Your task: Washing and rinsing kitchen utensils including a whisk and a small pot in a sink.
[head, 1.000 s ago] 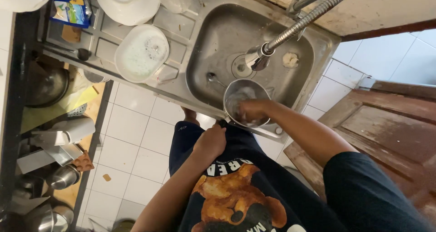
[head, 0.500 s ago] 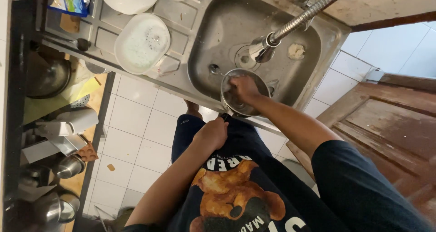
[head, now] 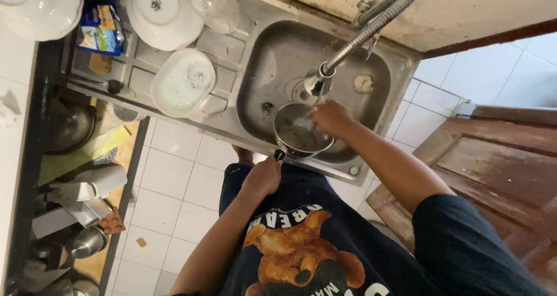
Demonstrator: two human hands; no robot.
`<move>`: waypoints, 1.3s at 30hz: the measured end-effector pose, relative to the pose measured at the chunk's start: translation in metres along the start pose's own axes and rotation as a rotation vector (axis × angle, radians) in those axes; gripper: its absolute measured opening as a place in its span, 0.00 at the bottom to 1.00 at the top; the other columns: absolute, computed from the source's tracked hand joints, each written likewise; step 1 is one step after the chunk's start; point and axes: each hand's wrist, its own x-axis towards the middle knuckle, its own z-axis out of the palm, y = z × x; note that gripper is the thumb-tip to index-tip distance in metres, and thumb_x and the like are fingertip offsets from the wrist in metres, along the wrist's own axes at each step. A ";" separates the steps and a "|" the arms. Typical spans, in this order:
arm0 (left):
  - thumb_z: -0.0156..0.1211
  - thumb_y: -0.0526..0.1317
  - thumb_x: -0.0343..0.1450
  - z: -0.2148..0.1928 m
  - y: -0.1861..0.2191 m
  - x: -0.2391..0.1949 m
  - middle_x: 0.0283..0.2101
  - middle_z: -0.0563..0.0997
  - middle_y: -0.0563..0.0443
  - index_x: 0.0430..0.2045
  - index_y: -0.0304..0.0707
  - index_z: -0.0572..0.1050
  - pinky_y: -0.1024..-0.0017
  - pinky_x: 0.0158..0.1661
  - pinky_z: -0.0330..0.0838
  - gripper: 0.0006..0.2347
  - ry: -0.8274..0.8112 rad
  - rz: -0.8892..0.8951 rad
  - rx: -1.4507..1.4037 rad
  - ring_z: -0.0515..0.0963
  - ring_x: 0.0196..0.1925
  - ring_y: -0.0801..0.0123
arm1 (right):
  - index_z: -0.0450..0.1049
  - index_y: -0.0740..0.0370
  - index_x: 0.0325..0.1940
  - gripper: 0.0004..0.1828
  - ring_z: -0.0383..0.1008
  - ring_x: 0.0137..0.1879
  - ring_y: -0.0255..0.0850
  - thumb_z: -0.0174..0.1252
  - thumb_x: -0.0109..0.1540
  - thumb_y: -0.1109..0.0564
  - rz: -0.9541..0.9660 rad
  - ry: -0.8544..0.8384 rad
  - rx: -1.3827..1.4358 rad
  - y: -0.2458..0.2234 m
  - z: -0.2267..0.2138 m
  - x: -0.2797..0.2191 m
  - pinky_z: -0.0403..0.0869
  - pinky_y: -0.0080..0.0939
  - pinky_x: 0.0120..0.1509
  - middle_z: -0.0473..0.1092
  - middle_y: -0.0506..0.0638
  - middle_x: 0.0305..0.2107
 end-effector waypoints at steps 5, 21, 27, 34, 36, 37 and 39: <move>0.33 0.49 0.80 -0.039 0.018 -0.006 0.47 0.79 0.20 0.47 0.23 0.72 0.42 0.50 0.77 0.23 0.093 0.043 -0.014 0.79 0.54 0.28 | 0.81 0.53 0.32 0.08 0.77 0.42 0.51 0.60 0.59 0.50 0.042 0.557 -0.083 0.031 -0.045 -0.028 0.75 0.52 0.47 0.75 0.52 0.31; 0.34 0.55 0.82 -0.003 -0.023 0.036 0.27 0.82 0.41 0.40 0.40 0.70 0.62 0.27 0.81 0.20 0.445 0.269 0.350 0.87 0.33 0.50 | 0.61 0.51 0.17 0.24 0.59 0.19 0.39 0.55 0.61 0.39 0.529 0.286 2.408 -0.057 -0.097 0.051 0.53 0.33 0.18 0.58 0.47 0.12; 0.31 0.58 0.81 -0.004 -0.033 0.043 0.28 0.81 0.35 0.38 0.40 0.69 0.53 0.30 0.81 0.22 0.389 0.267 0.168 0.86 0.35 0.41 | 0.60 0.46 0.39 0.15 0.57 0.29 0.35 0.62 0.62 0.48 0.172 0.316 2.024 -0.034 -0.058 0.067 0.60 0.31 0.30 0.53 0.43 0.26; 0.36 0.60 0.79 0.011 -0.029 0.059 0.34 0.81 0.26 0.36 0.35 0.71 0.43 0.40 0.78 0.25 0.261 0.295 -0.066 0.82 0.45 0.30 | 0.46 0.43 0.81 0.57 0.57 0.77 0.54 0.68 0.57 0.30 0.946 0.644 1.203 -0.039 -0.031 0.070 0.60 0.56 0.79 0.55 0.62 0.73; 0.37 0.60 0.79 -0.001 -0.012 0.037 0.35 0.81 0.27 0.37 0.37 0.71 0.43 0.41 0.78 0.24 0.236 0.281 -0.054 0.82 0.46 0.33 | 0.58 0.47 0.75 0.57 0.63 0.74 0.51 0.63 0.49 0.22 1.023 0.382 1.269 -0.063 -0.076 0.063 0.64 0.51 0.76 0.61 0.57 0.69; 0.38 0.61 0.78 -0.008 -0.003 0.027 0.36 0.82 0.29 0.37 0.38 0.72 0.44 0.42 0.78 0.24 0.215 0.266 -0.038 0.82 0.47 0.35 | 0.70 0.50 0.69 0.61 0.68 0.70 0.47 0.58 0.41 0.13 1.083 0.115 1.327 -0.075 -0.100 0.060 0.68 0.46 0.72 0.67 0.53 0.65; 0.35 0.60 0.79 0.002 -0.019 0.059 0.35 0.81 0.30 0.38 0.38 0.71 0.47 0.41 0.79 0.24 0.227 0.263 0.005 0.83 0.45 0.37 | 0.76 0.57 0.59 0.45 0.71 0.66 0.53 0.55 0.51 0.24 0.662 0.073 1.105 -0.072 -0.067 0.056 0.69 0.52 0.70 0.72 0.58 0.57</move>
